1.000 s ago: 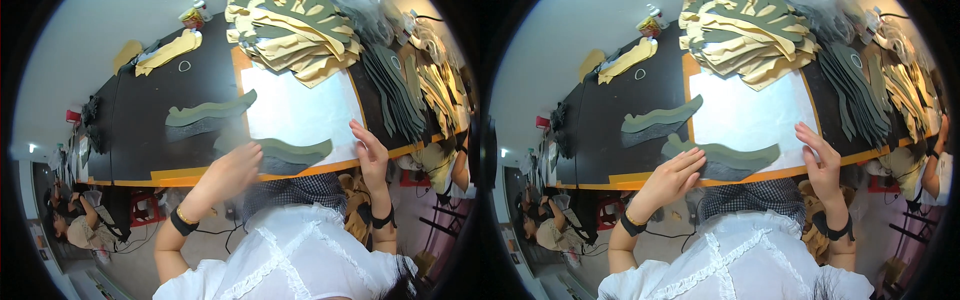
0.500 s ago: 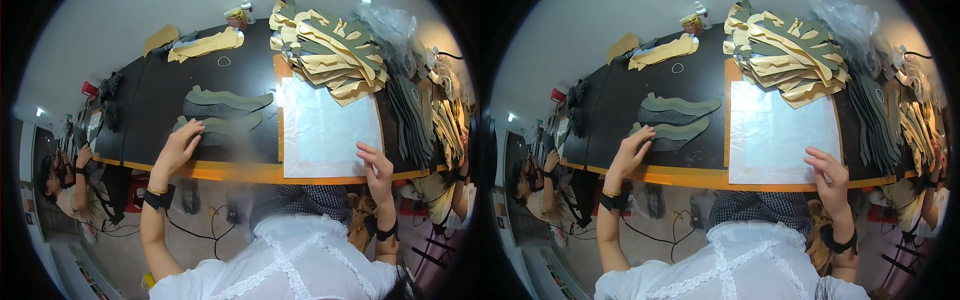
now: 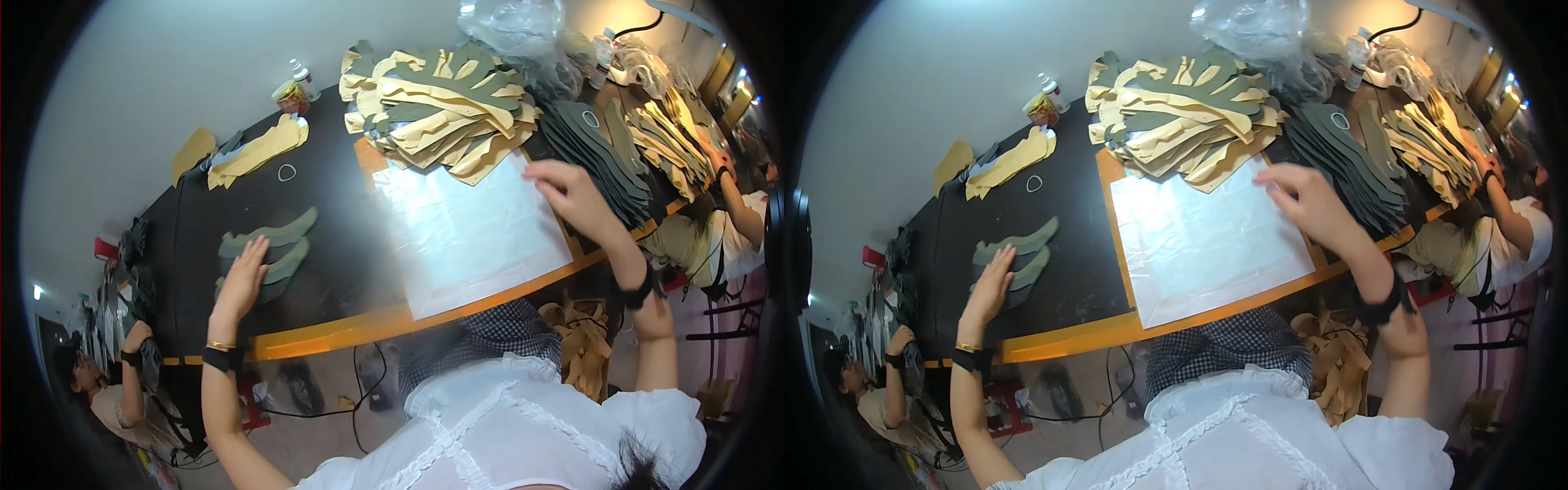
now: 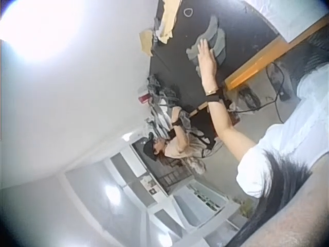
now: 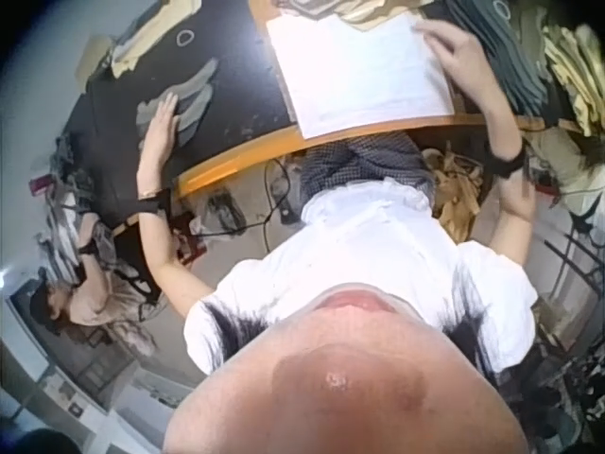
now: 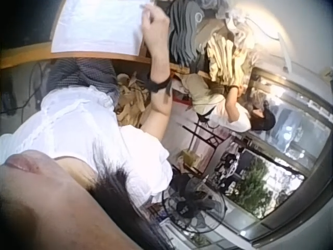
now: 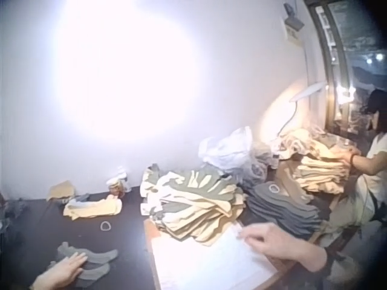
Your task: Organizing and inspecting shoe upper components in a factory setting.
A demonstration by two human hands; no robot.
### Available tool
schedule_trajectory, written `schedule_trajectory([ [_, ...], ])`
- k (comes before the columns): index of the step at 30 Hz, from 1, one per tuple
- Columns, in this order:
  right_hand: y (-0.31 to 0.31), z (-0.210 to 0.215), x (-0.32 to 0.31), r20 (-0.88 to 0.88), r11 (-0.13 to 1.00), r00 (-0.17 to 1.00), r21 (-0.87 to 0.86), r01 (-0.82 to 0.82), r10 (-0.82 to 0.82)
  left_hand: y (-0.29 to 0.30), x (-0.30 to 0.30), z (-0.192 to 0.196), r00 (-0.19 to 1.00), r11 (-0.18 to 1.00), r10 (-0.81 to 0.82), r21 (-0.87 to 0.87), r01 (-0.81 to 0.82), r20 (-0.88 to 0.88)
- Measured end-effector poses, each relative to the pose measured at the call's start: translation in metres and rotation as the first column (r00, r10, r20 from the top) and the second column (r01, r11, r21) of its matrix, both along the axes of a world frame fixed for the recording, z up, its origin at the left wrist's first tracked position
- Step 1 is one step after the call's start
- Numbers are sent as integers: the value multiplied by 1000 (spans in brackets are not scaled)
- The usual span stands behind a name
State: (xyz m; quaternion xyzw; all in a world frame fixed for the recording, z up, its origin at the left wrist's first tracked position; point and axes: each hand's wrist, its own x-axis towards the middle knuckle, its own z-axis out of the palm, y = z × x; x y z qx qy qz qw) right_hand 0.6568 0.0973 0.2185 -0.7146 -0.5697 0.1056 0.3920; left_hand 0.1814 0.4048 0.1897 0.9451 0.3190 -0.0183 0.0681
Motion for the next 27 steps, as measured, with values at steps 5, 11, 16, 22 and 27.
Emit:
schedule_trajectory([
  [5, 80, 1, 64, 226, 996, 973, 81, 32, -50, 36, -37, 24, 944, 944, 199, 310, -112, -264],
  [11, 146, -32, 85, 550, 988, 822, 123, 93, -146, -43, 31, 56, 983, 974, -6, 226, -36, 182],
  [16, 124, -16, 80, 493, 977, 860, -87, 196, -129, -120, 74, 68, 963, 964, -192, 220, 150, 186],
  [22, 8, 3, 21, 513, 959, 842, 114, -258, 166, -150, 83, 67, 883, 970, -205, -31, 240, 423],
  [27, -61, -41, 3, 536, 963, 802, -98, -250, 263, -143, 137, 44, 839, 890, -100, -328, 316, 535],
])
